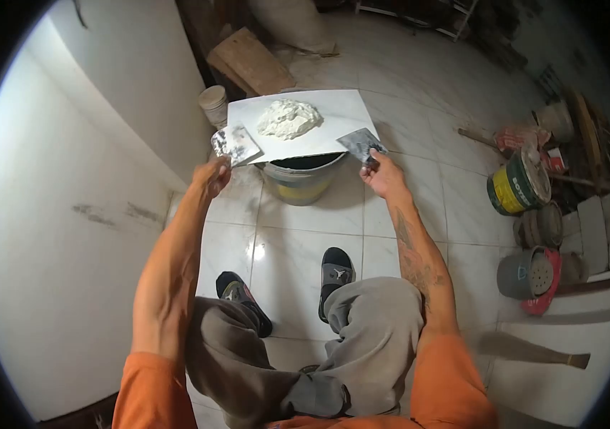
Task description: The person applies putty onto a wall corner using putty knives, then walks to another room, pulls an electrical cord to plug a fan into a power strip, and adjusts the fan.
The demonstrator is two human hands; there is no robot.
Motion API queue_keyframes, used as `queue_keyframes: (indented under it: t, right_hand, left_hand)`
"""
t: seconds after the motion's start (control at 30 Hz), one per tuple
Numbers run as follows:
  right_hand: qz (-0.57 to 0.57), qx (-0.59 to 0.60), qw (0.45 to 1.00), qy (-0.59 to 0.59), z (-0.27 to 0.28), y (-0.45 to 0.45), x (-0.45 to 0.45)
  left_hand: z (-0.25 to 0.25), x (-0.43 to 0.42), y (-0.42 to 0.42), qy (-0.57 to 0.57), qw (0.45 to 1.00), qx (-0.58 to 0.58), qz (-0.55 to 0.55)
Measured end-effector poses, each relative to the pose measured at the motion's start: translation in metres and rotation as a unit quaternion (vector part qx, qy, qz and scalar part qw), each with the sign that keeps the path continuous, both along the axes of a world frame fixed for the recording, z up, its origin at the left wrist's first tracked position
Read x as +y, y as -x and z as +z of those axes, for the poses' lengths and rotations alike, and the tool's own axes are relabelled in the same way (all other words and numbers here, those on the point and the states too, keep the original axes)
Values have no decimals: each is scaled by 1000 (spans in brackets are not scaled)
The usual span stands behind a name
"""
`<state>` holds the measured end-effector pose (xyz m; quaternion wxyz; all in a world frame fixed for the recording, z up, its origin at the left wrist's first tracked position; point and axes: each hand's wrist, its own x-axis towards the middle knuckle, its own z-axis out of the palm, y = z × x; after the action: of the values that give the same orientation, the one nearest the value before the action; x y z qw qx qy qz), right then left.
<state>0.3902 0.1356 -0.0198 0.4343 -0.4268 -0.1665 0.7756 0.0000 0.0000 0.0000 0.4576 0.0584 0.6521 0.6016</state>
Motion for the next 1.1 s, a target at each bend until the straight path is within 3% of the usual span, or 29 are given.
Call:
queue_keyframes:
  t: [0.07,0.1,0.17,0.43,0.63,0.73,0.83,0.87,0.9,0.97,1.1]
  right_hand:
    - [14,61,998,22,9,-15,-2]
    - [17,87,995,-40,28,11,19]
    - [19,109,993,-42,36,4,-21]
    - [81,102,970,-206,134,14,-79]
    - [236,27,937,-258,173,28,-83]
    - [294,-19,915,-275,184,39,-83]
    - [302,-122,877,-354,187,53,-84]
    - [271,-251,853,-368,185,59,-83]
    - [236,-371,776,-452,178,65,-83]
    - [147,-576,556,-581,162,81,-83]
    - [182,-589,331,-715,114,106,-76]
  left_hand:
    - [5,4,-14,-10,1000,-8,1]
    - [19,32,12,-47,999,12,-5]
    - [13,7,6,0,1000,18,-11]
    - [41,-36,21,-35,997,-23,-72]
    - [117,-80,2,-152,985,-69,-49]
    - [151,-106,-16,-217,970,-33,-108]
    - [169,-121,-24,-260,958,-77,-96]
    - [174,-126,-26,-257,958,-67,-109]
    - [176,-130,-29,-258,957,-65,-114]
    - [177,-136,-29,-263,955,-57,-124]
    - [185,-139,-42,-333,937,-53,-87]
